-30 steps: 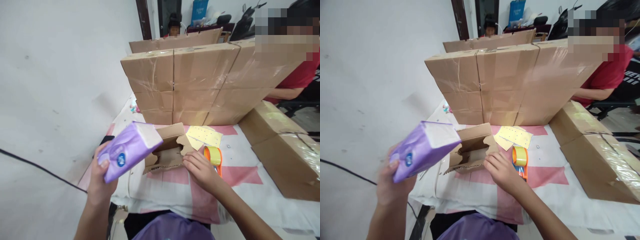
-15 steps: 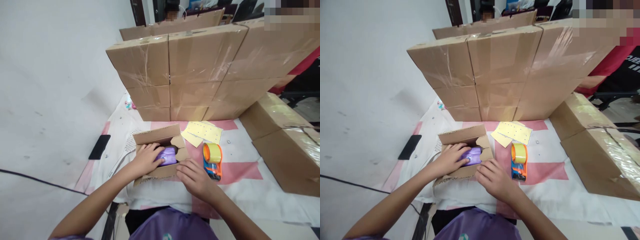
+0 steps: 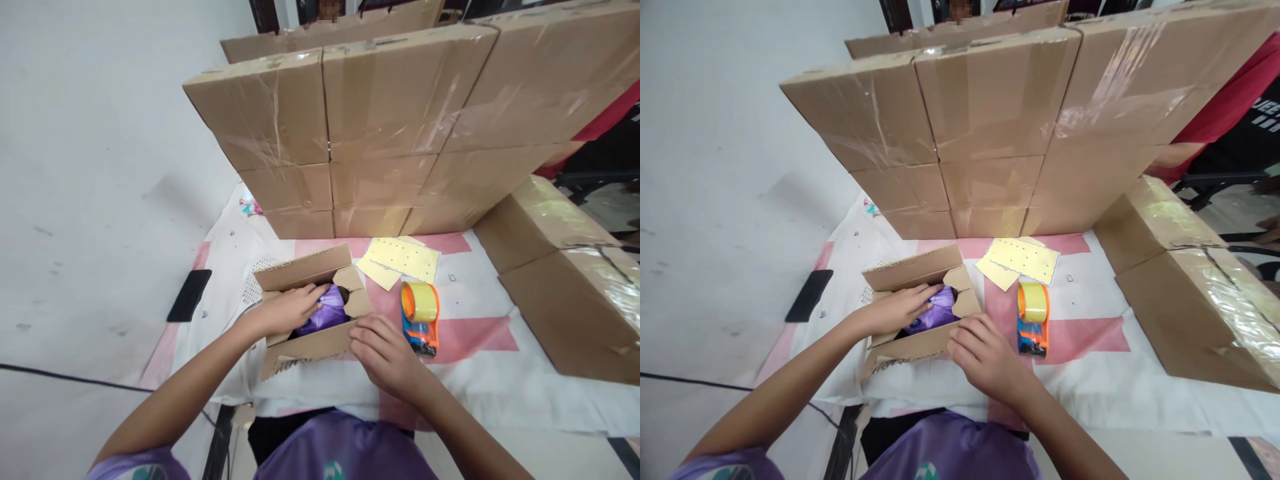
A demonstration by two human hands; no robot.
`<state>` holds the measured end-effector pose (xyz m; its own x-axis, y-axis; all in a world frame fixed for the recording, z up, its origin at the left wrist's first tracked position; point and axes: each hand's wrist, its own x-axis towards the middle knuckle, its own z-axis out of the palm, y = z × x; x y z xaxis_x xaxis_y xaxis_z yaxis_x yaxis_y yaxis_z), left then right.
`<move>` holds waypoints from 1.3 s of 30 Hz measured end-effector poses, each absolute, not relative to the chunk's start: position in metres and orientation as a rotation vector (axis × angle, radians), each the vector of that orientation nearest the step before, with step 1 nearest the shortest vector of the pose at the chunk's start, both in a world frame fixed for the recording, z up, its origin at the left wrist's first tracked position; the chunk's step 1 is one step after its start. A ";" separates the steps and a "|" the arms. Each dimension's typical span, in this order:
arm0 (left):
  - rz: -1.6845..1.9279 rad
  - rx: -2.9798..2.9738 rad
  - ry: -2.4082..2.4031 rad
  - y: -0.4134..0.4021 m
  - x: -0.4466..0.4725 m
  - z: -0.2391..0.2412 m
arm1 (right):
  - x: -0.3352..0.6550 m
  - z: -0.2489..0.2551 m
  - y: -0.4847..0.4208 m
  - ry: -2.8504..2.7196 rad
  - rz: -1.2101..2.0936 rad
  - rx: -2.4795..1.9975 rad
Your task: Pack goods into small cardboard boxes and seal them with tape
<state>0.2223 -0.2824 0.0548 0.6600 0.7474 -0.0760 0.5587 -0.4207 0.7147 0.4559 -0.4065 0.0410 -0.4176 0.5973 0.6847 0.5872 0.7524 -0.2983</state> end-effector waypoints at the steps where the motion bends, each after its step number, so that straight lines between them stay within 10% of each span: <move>1: 0.387 2.067 0.979 -0.279 0.222 0.055 | 0.456 0.040 -0.406 -2.116 0.016 -0.888; 14: 0.287 2.393 0.971 -0.296 0.214 0.090 | 0.453 0.037 -0.410 -2.050 0.060 -0.916; 21: 1.180 2.294 1.129 -0.329 0.159 0.082 | 0.442 0.018 -0.384 -1.481 0.371 -1.471; 26: 0.867 2.491 1.406 -0.330 0.169 0.074 | 0.440 0.005 -0.371 -1.343 0.907 -1.456; 39: 0.411 2.772 1.309 -0.360 0.210 0.065 | 0.438 0.010 -0.387 -1.215 0.776 -1.466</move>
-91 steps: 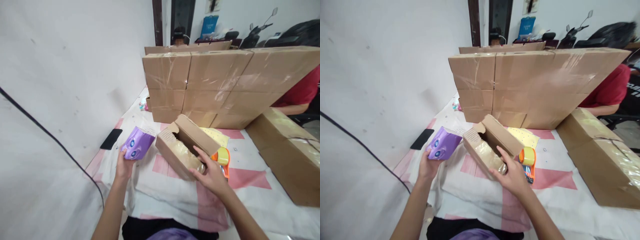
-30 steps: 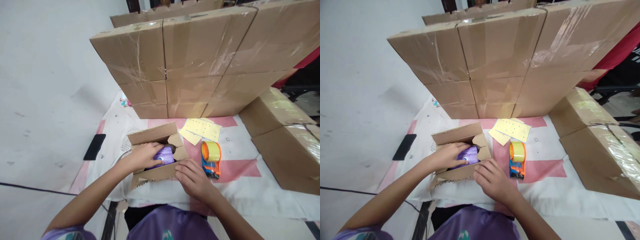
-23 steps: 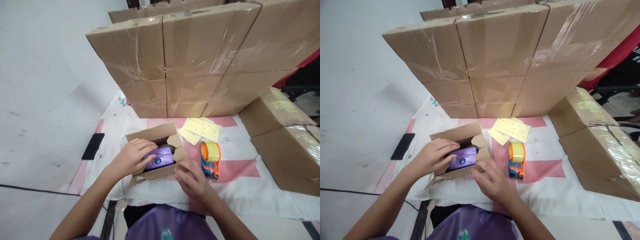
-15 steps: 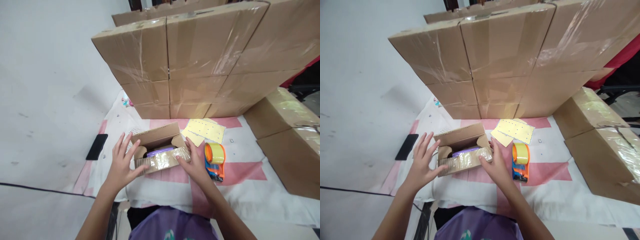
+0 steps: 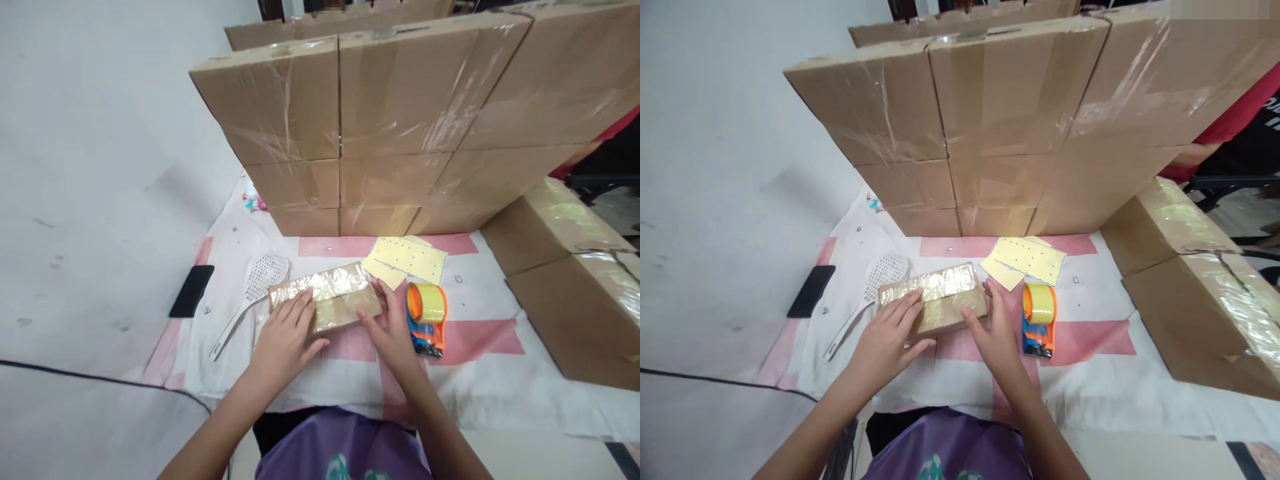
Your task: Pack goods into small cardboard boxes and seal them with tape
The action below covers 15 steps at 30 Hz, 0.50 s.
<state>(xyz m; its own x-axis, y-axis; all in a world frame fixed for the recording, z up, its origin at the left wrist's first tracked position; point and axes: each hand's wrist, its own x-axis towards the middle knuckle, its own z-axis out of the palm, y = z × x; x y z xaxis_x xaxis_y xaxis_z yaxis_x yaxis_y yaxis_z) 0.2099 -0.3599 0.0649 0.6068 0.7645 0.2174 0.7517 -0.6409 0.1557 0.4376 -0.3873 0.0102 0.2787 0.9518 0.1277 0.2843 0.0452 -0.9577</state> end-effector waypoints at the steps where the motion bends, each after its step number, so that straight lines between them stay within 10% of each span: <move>1: 0.381 2.781 1.341 -0.361 0.212 0.062 | 0.446 0.013 -0.391 -1.212 0.655 -1.504; 6: 0.290 2.860 1.373 -0.355 0.211 0.052 | 0.523 0.002 -0.401 -0.912 0.006 -1.748; 12: 0.268 2.909 1.285 -0.333 0.197 0.050 | 0.581 -0.047 -0.402 -0.808 1.094 -1.576; 15: 0.271 2.971 1.166 -0.318 0.185 0.049 | 0.576 -0.055 -0.407 -1.103 0.980 -1.516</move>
